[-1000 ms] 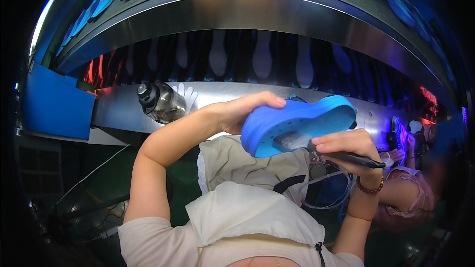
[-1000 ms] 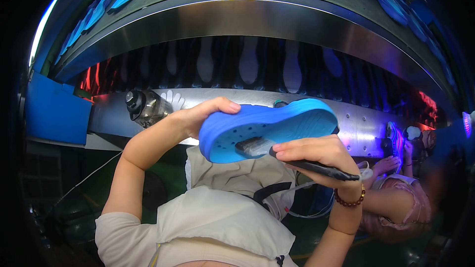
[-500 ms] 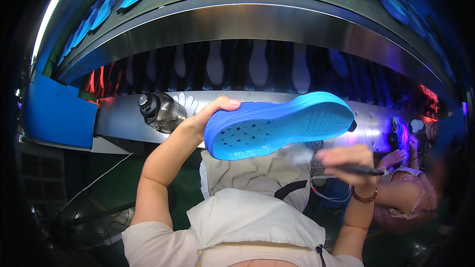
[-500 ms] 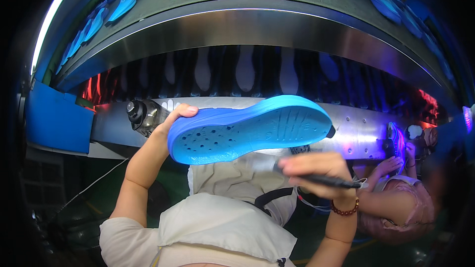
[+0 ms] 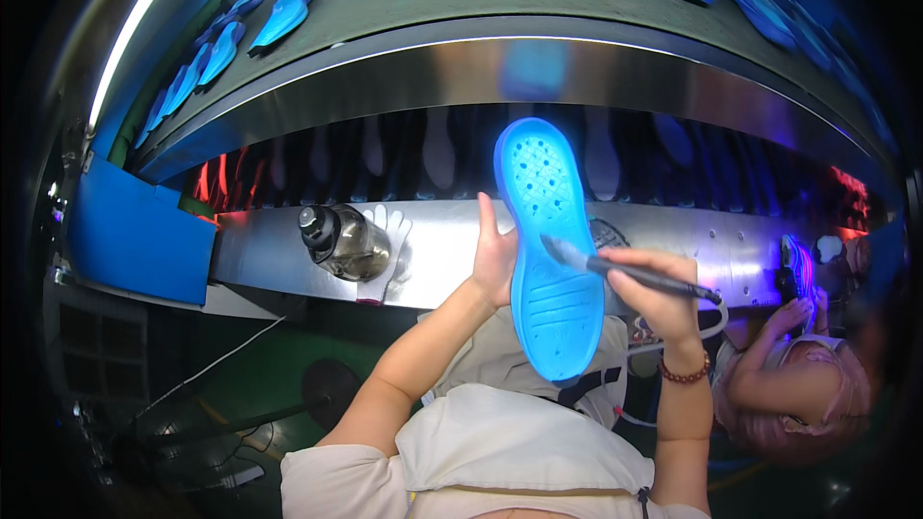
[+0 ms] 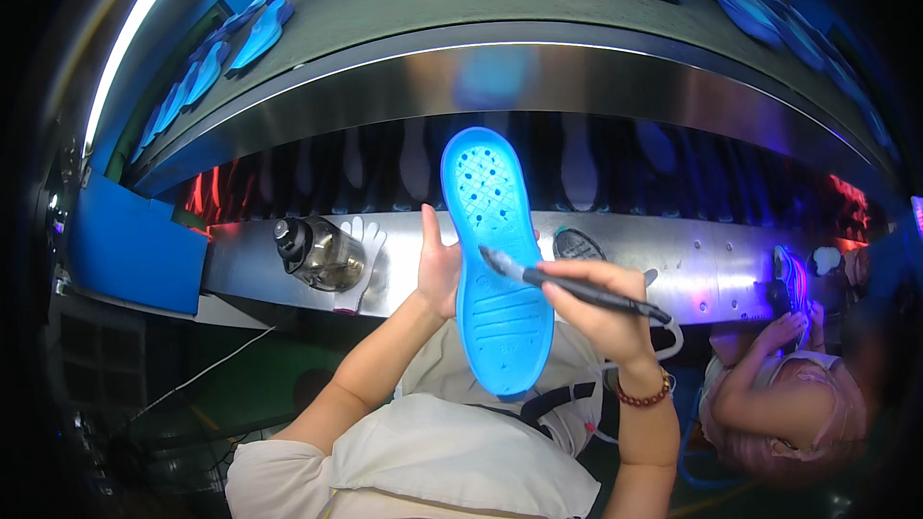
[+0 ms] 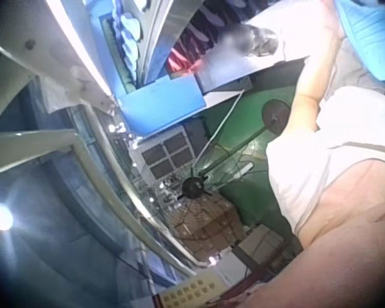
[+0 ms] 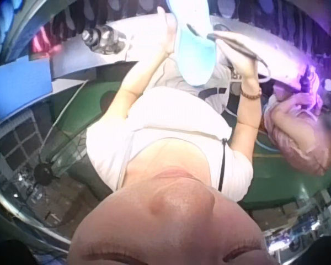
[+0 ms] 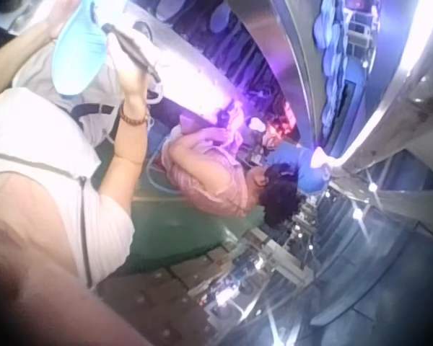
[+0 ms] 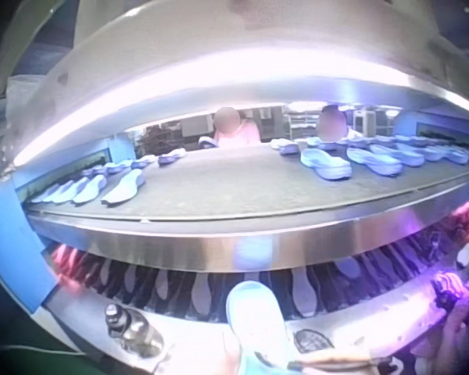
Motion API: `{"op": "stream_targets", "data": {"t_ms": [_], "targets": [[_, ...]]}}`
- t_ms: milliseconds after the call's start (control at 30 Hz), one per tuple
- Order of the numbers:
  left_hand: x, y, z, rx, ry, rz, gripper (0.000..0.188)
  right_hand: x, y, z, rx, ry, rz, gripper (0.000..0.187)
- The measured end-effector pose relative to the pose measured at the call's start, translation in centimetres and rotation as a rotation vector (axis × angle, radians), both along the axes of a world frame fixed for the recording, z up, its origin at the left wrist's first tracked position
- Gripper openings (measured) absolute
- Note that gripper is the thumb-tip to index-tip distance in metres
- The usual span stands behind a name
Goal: The person applies a liquid substance to blue shoe soles using a brush, then places each finished sole onto a moving conveyor belt.
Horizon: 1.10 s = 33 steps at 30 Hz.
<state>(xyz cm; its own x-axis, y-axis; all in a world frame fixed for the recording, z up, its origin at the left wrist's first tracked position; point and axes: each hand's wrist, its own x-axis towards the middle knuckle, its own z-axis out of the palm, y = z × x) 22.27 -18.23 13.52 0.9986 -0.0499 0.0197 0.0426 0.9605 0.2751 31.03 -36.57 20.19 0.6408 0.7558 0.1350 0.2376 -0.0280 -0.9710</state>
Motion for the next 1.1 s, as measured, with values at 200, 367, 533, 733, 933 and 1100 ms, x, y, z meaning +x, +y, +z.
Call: {"op": "stream_targets", "data": {"t_ms": [200, 367, 533, 733, 933, 1100], "targets": [[0.3, 0.2, 1.1, 0.109, 0.104, 0.231, 0.080, -2.7, 1.1, 0.3, 0.105, -0.834, 0.113, 0.017], [-0.5, 1.5, 2.1, 0.115, 0.049, 0.300, 0.084, -2.7, -0.9, 3.6, 0.078, -0.563, 0.346, 0.021], [0.7, -0.2, 4.3, 0.037, -0.042, 0.278, 0.087, -1.7, 1.3, 3.5, 0.182, -0.521, 0.198, 0.024], [-0.3, 2.1, 5.2, 0.142, 0.118, 0.482, 0.086, -1.6, -1.0, 2.1, 0.146, -0.445, 0.066, 0.022], [0.2, 3.5, 7.2, 0.289, 0.011, 0.409, 0.079, -0.7, -2.0, 0.5, 0.337, -0.068, 0.464, 0.021], [-0.7, 0.7, 8.6, 0.233, -0.115, 0.407, 0.066, -1.8, -0.4, -0.6, 0.513, 0.373, 0.056, 0.020]]}}
